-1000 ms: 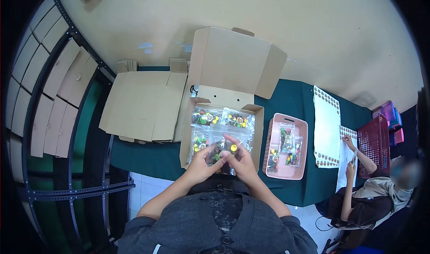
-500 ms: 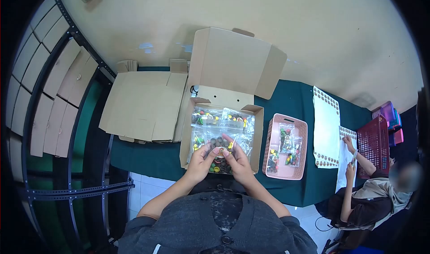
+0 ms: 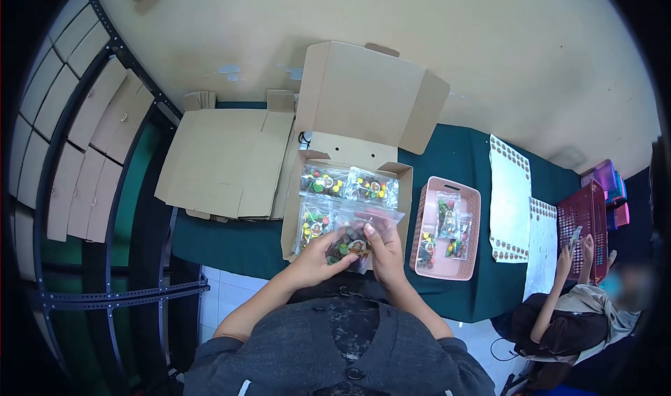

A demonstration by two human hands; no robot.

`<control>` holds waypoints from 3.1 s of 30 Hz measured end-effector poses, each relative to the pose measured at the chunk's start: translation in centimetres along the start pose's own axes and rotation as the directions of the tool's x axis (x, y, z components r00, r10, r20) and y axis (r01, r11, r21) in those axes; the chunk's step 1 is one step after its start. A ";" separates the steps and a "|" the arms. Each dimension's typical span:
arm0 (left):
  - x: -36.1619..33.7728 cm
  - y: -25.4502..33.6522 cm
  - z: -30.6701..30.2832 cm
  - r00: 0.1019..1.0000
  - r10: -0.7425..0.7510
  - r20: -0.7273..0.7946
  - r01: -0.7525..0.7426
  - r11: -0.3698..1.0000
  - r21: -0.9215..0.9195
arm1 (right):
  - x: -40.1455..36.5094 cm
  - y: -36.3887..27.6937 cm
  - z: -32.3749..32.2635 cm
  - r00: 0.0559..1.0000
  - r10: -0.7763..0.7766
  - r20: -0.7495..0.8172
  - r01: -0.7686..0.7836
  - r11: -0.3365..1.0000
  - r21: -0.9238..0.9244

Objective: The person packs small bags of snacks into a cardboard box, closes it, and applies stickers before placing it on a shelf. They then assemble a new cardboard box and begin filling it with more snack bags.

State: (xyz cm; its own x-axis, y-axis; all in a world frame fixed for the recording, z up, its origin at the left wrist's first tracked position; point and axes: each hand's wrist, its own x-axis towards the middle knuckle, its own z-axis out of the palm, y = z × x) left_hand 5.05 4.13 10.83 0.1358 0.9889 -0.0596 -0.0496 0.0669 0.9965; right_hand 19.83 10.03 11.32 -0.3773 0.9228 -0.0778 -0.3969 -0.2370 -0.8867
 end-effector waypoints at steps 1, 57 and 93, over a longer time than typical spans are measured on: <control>0.1 0.1 -0.3 1.000 0.001 0.000 -0.001 1.000 -0.001 | 0.0 0.4 -0.5 1.000 0.000 0.001 0.000 1.000 -0.001; 1.3 0.1 -0.7 0.995 0.069 -0.067 -0.080 0.978 -0.190 | 2.4 0.7 -7.0 0.776 0.410 0.480 -0.309 0.910 -0.277; 8.0 -7.5 -12.3 0.831 0.345 -0.436 -0.039 0.818 0.574 | 9.6 4.5 -17.0 0.854 -0.484 -0.192 -0.029 0.323 -0.946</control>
State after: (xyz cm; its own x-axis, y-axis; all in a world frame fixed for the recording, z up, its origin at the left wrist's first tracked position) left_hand -5.70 13.16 2.14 -0.3356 0.9028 0.2688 0.5219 -0.0594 0.8509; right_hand 28.67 22.97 -1.22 0.0306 0.9608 0.2756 0.6740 0.1838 -0.7155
